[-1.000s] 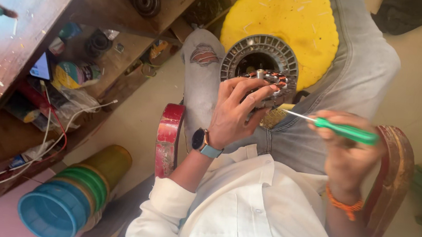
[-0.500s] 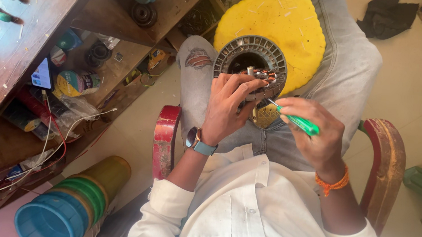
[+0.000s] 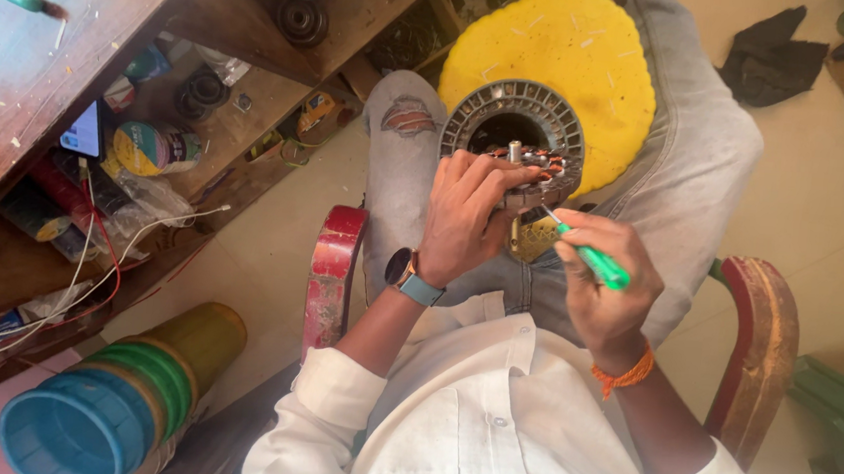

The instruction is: The person sits on a chair with a small electric motor armature resting on a yellow cushion on their lap. They fit components onto the armature by hand, cut material with scissors, and use a green-handled screwdriver to work on the commutator and windings, occasionally reaching to the workbench for tools and parts.

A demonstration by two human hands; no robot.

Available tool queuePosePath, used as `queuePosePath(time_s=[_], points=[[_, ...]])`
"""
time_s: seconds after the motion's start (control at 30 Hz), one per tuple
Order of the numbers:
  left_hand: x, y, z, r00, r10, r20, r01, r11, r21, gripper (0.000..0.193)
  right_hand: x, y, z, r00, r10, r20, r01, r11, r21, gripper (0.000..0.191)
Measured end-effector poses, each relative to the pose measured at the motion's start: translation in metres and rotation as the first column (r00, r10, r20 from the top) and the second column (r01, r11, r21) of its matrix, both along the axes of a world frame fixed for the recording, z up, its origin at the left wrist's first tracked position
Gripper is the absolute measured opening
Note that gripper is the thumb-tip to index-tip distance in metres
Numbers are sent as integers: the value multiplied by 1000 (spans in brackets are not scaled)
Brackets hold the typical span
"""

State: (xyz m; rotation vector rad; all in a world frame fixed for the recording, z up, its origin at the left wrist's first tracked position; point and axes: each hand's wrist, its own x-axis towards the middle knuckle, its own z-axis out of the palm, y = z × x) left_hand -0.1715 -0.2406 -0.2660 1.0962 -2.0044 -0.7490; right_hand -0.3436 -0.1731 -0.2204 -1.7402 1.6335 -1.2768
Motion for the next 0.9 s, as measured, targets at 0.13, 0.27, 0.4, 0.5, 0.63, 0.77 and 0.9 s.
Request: queuePosePath(time_s=[0.13,0.27,0.4,0.5,0.63,0.77,0.9], points=[[1,-4,-2,1000,-4,15,4,1000,-12,56,0,-2,4,999,48,-5,-48,999,18,15],[4,-3,-3,1000,-15,18,15,1000,0,54,4,0,0,1000,28,10,-29,999,18,15],[3,-3,-2,1000,-8,-8,8,1000,-16,48,8,-1,-11,997,3,78,0,999,-42,14],[5,-7,-1,999,-33,-7,33,999,-15,50,1,-1,-11,998,62,30,-60,997,-52,15],[11,-13,1,991,-118,-65,121,992,38,60,-21,1,5,935,-3,355,-17,999,51,21],[12,-14,6,989,-126,-77,134,985,104,73,-33,-16,9,919,4,394,-29,998,58,24],[11,-14,13,993,-118,-25,120,970,211,78,-35,-25,8,906,23,422,-95,984,152,25]])
